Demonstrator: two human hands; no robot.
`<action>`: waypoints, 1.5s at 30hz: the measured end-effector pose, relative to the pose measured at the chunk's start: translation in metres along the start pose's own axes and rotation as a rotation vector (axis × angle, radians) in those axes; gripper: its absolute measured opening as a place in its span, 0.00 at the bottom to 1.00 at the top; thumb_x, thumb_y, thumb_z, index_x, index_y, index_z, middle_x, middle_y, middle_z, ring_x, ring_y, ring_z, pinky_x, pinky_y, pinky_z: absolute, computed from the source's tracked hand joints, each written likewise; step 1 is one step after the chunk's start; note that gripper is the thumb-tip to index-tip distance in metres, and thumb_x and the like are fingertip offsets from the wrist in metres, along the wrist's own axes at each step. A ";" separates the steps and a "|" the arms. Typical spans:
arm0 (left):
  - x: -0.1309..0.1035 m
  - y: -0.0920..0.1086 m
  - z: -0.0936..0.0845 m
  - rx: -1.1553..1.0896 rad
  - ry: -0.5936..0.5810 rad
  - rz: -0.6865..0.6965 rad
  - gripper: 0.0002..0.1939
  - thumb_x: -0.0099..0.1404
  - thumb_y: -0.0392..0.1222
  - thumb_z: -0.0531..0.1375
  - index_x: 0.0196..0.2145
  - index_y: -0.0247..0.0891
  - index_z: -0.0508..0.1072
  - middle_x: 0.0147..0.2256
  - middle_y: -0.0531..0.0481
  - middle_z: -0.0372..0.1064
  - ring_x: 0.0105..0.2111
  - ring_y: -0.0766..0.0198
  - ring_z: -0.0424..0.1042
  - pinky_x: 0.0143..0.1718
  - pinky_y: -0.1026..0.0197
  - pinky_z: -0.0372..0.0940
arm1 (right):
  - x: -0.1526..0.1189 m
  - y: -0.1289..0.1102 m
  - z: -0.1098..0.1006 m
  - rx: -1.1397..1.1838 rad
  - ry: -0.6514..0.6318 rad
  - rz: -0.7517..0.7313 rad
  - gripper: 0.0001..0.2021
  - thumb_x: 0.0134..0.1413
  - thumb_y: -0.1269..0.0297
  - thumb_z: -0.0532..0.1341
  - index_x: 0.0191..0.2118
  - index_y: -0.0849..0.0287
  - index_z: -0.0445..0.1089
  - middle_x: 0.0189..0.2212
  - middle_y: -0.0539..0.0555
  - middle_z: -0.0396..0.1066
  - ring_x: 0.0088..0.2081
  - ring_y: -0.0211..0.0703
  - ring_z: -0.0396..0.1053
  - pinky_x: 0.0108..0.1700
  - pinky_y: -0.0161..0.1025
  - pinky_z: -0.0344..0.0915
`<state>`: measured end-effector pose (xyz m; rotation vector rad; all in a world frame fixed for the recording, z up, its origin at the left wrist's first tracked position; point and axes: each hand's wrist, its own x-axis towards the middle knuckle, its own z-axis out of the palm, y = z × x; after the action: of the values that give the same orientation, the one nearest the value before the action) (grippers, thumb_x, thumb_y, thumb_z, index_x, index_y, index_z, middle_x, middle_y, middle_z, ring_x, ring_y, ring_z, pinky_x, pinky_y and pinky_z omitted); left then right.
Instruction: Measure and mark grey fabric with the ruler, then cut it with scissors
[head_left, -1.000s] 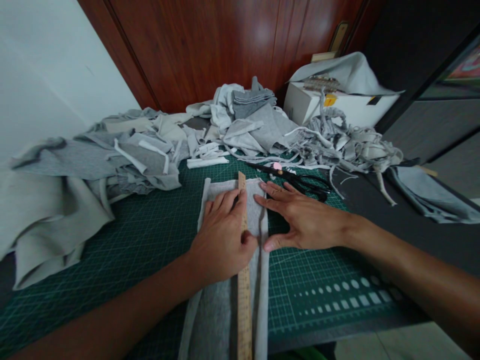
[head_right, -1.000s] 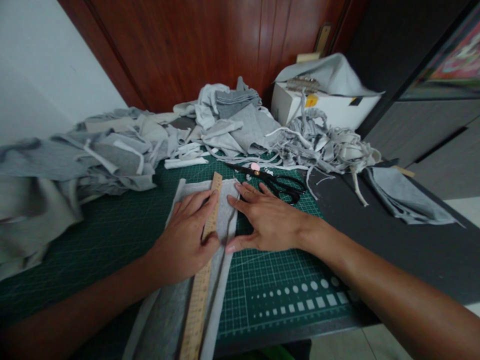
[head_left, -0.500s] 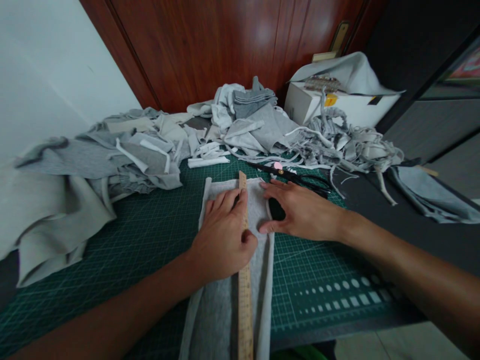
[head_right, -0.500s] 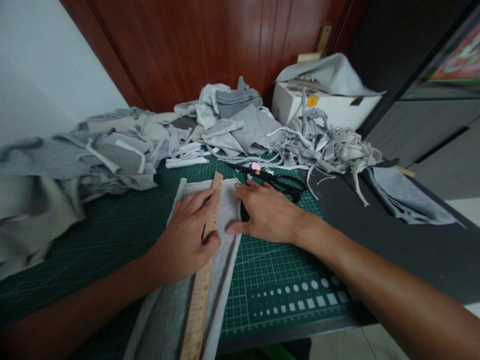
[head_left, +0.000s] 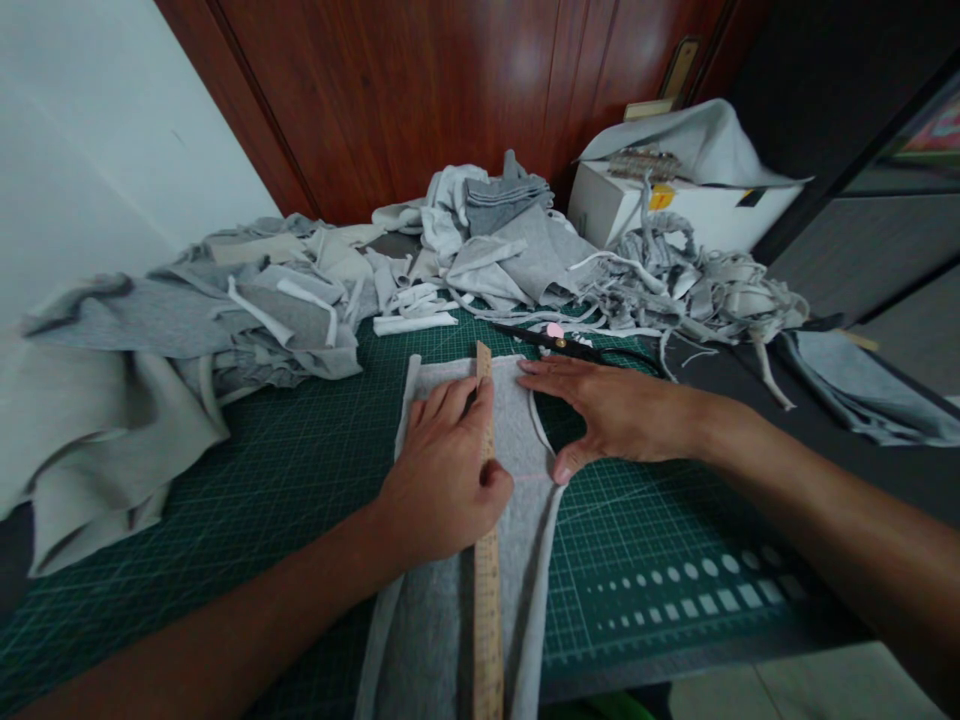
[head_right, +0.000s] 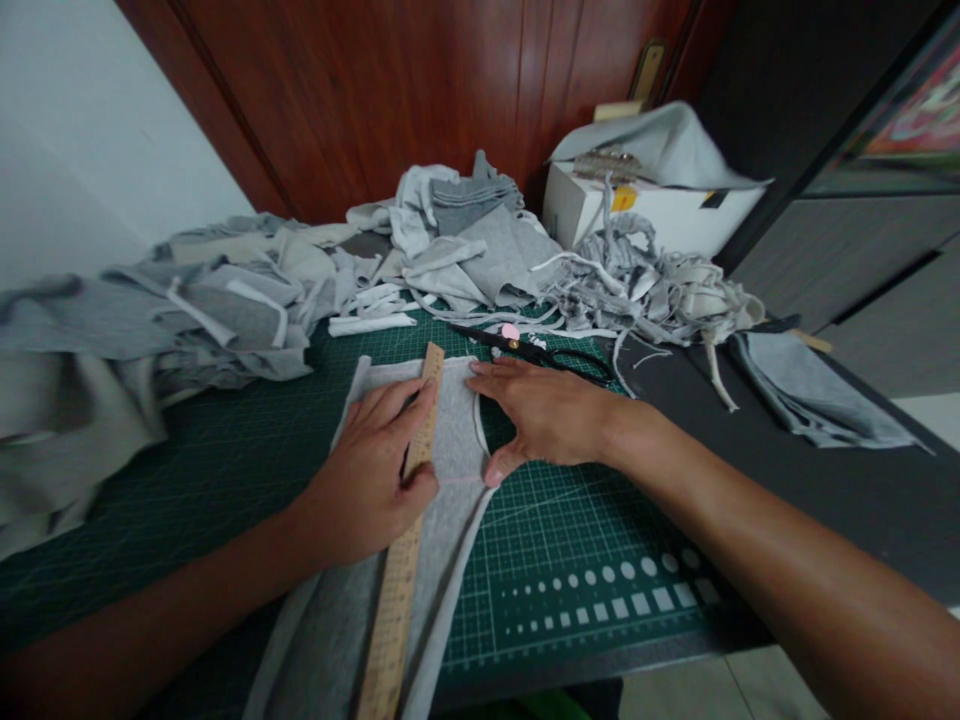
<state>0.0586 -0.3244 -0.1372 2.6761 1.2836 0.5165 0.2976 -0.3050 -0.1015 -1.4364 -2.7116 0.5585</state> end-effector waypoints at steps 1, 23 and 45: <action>0.000 0.000 0.000 -0.001 0.002 0.003 0.41 0.57 0.38 0.56 0.68 0.24 0.60 0.64 0.29 0.60 0.65 0.39 0.59 0.64 0.38 0.58 | 0.001 -0.001 -0.001 -0.008 -0.013 0.007 0.59 0.44 0.40 0.75 0.75 0.63 0.53 0.75 0.66 0.45 0.75 0.65 0.43 0.74 0.60 0.48; 0.003 -0.002 -0.002 -0.104 0.035 0.007 0.39 0.56 0.36 0.57 0.66 0.25 0.62 0.57 0.34 0.63 0.60 0.45 0.65 0.65 0.42 0.62 | -0.004 0.011 0.006 -0.125 -0.008 -0.106 0.59 0.52 0.31 0.65 0.75 0.74 0.50 0.74 0.74 0.45 0.75 0.71 0.42 0.74 0.61 0.48; 0.036 0.009 0.026 -0.802 0.049 -0.194 0.33 0.63 0.37 0.61 0.66 0.36 0.66 0.50 0.42 0.67 0.30 0.66 0.75 0.29 0.61 0.74 | -0.004 0.012 0.006 -0.026 0.028 -0.160 0.54 0.55 0.40 0.70 0.77 0.62 0.47 0.76 0.67 0.44 0.76 0.68 0.40 0.74 0.64 0.45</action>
<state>0.0953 -0.3020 -0.1497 1.8698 1.0270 0.8493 0.3080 -0.3038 -0.1098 -1.2073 -2.7886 0.4923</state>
